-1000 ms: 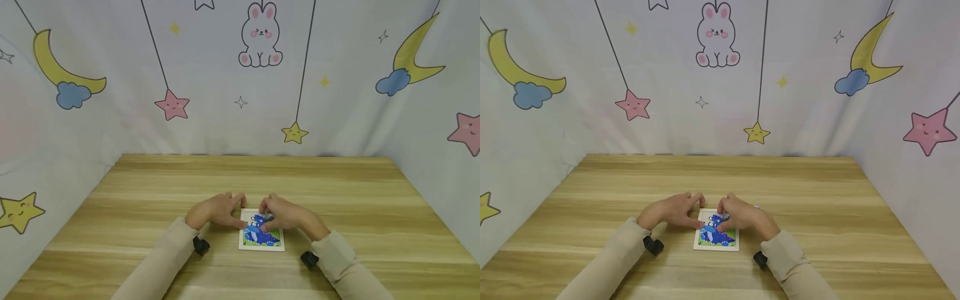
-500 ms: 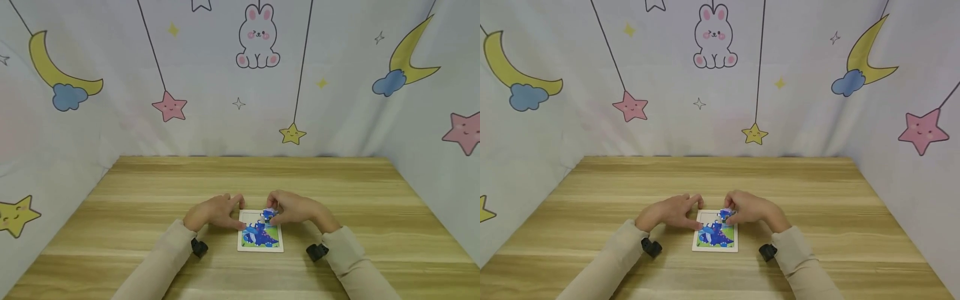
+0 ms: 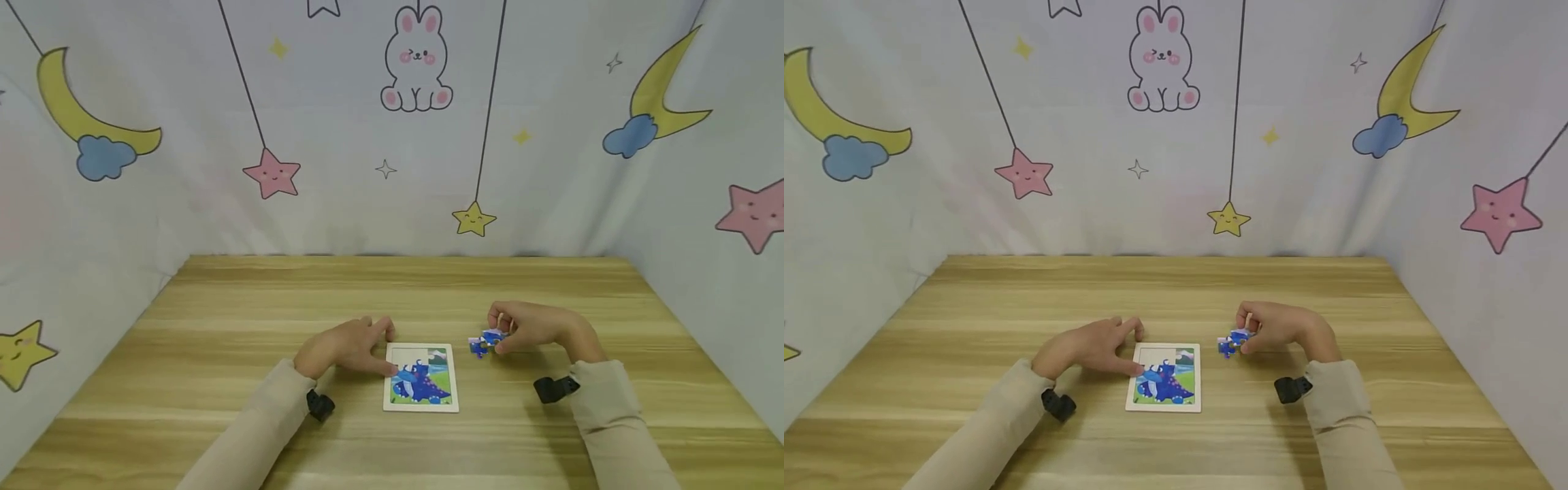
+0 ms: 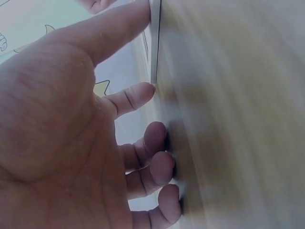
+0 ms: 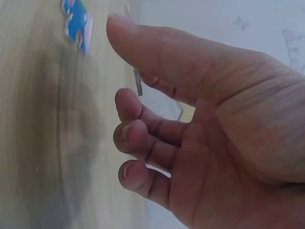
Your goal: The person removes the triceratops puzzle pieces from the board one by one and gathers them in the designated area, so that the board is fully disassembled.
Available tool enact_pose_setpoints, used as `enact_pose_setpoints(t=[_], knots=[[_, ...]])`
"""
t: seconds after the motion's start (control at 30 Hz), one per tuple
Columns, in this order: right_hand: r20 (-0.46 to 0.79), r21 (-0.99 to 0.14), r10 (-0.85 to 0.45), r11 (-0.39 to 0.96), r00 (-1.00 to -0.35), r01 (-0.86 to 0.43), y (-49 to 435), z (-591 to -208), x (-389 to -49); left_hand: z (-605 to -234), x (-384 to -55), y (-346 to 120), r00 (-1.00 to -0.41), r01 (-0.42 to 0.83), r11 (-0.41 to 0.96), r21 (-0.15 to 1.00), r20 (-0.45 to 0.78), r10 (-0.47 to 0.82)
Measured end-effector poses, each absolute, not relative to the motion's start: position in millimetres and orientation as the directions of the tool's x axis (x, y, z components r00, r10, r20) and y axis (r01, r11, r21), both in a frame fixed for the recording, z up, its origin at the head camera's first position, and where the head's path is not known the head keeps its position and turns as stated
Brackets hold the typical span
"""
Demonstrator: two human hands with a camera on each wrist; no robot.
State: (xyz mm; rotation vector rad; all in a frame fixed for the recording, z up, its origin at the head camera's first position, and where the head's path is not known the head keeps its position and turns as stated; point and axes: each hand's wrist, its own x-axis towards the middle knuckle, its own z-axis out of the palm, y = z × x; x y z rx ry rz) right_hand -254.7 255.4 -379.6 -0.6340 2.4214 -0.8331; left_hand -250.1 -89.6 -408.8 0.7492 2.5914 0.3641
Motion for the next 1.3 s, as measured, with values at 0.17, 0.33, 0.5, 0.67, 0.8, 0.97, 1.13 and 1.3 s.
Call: enact_pose_setpoints(t=[0.17, 0.33, 0.5, 0.67, 0.8, 0.97, 1.13, 1.3], knots=[[-0.367, -0.695, -0.551, 0.698, -0.750, -0.173, 269, -387, -257, -410, -249, -92, -0.769, 0.442, 0.824, 0.356, -0.323, 0.552], [-0.422, -0.683, -0.527, 0.720, -0.737, -0.123, 268, -391, -256, -412, -248, -94, -0.769, 0.435, 0.826, 0.359, -0.329, 0.548], [-0.437, -0.654, -0.485, 0.749, -0.758, -0.102, 264, -388, -256, -411, -248, -95, -0.775, 0.436, 0.826, 0.356, -0.319, 0.546], [-0.417, -0.657, -0.491, 0.744, -0.765, -0.120, 262, -386, -255, -410, -249, -93, -0.772, 0.440, 0.823, 0.359, -0.318, 0.551], [-0.352, -0.678, -0.544, 0.709, -0.761, -0.194, 253, -382, -253, -410, -249, -93, -0.766, 0.446, 0.820, 0.359, -0.321, 0.557], [-0.281, -0.665, -0.605, 0.682, -0.745, -0.303, 236, -381, -255, -409, -250, -93, -0.770, 0.444, 0.819, 0.362, -0.313, 0.556], [-0.233, -0.648, -0.658, 0.654, -0.716, -0.390, 213, -387, -253, -409, -250, -91, -0.768, 0.446, 0.821, 0.357, -0.319, 0.556], [-0.192, -0.622, -0.680, 0.642, -0.707, -0.448, 191, -393, -250, -409, -251, -88, -0.773, 0.443, 0.827, 0.345, -0.320, 0.548]])
